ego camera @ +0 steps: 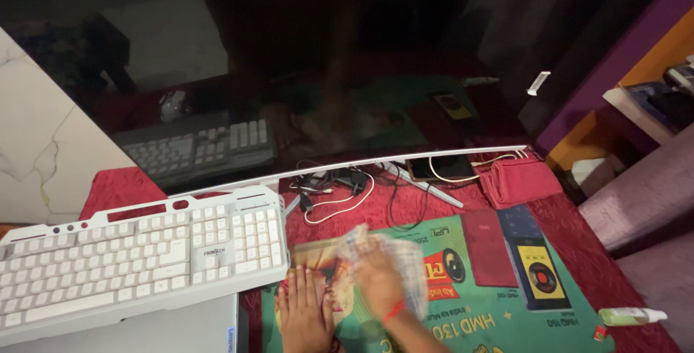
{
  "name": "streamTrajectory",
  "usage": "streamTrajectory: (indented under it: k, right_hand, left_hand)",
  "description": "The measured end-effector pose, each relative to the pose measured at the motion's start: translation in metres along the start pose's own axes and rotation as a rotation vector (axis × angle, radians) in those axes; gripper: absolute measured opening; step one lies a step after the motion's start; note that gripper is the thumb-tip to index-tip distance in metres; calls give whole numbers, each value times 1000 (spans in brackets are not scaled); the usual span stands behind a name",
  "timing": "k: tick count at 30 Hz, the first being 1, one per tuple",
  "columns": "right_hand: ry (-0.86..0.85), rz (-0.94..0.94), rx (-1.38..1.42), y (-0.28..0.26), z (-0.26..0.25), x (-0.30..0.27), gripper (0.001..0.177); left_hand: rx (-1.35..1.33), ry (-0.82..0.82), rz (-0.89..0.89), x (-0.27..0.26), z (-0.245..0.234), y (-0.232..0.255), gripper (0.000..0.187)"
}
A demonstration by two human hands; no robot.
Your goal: The person cleans a keyboard and a computer monitor base by wiping them with a cloth.
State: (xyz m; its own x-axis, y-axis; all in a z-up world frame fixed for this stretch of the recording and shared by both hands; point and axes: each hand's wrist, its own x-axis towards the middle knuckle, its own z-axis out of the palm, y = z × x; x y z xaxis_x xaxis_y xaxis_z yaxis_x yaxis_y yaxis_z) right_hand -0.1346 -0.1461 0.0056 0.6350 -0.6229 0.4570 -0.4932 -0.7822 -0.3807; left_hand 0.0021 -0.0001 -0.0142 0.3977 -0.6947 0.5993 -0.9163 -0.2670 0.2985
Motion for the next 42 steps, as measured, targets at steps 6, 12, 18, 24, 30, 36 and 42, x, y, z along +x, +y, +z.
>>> streamTrajectory:
  k: [6, 12, 18, 24, 30, 36, 42]
  right_hand:
    - [-68, -140, 163, -62, -2, 14, 53]
    - [87, -21, 41, 56, -28, 9, 50]
    - [-35, 120, -338, 176, -84, 6, 47]
    - [-58, 170, -205, 204, -97, 6, 49]
    - [-47, 270, -50, 203, -103, 0, 45]
    - [222, 482, 87, 205, -133, 17, 40]
    - [382, 773, 400, 165, -200, 53, 38]
  left_hand:
    - [-4, -72, -31, -9, 12, -14, 61]
    - [-32, -52, -64, 8, -10, 0, 67]
    - [87, -528, -194, 42, -1, -3, 57]
    - [3, -174, 104, 82, 32, 5, 69]
    - [5, -542, -39, 115, 23, 20, 34]
    - [-83, -313, 348, 87, -4, 24, 21]
    - [-191, -428, 531, 15, -18, 66, 49]
